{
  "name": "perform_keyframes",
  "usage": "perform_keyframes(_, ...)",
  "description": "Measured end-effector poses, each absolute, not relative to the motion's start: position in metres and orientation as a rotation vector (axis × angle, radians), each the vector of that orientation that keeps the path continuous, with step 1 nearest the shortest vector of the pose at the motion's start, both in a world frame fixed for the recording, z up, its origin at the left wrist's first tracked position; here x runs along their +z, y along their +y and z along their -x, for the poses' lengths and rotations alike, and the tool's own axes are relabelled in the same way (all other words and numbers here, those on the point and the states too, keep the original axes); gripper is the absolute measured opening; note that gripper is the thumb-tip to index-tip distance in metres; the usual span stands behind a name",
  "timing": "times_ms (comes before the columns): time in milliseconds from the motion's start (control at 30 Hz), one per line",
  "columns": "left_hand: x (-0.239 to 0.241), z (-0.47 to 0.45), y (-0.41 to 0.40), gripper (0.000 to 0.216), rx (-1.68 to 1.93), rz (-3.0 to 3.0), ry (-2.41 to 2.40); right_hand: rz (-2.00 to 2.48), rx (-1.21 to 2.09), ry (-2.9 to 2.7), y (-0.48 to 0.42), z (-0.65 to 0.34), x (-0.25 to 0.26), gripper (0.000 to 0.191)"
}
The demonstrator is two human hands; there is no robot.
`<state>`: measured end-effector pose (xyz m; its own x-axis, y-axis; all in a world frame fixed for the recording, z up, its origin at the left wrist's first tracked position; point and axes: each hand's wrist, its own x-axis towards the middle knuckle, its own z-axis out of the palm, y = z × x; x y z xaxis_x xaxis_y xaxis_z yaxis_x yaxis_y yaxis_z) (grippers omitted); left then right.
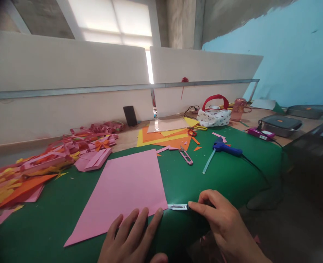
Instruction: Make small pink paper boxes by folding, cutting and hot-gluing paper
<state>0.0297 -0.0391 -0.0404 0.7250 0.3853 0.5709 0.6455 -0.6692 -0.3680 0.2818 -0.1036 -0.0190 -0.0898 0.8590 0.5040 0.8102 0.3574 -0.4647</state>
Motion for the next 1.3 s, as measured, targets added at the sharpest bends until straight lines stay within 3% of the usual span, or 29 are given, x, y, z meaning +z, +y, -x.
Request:
perform_keyframes(333,-0.037,-0.045,-0.048,0.053,-0.723,2.372,-0.869,1.473,0.098,-1.944,-0.116,-0.280,-0.017,0.042)
perform_keyframes(533,-0.032,-0.087,-0.058,0.068,-0.808,2.489,-1.173,1.596,0.010,-1.842,-0.109,-0.289,-0.020,0.038)
perform_keyframes(1300,-0.036,-0.086,-0.056,0.057,-0.896,2.557,-1.210,1.535,-0.103,-1.914,-0.123,-0.281,-0.029,0.043)
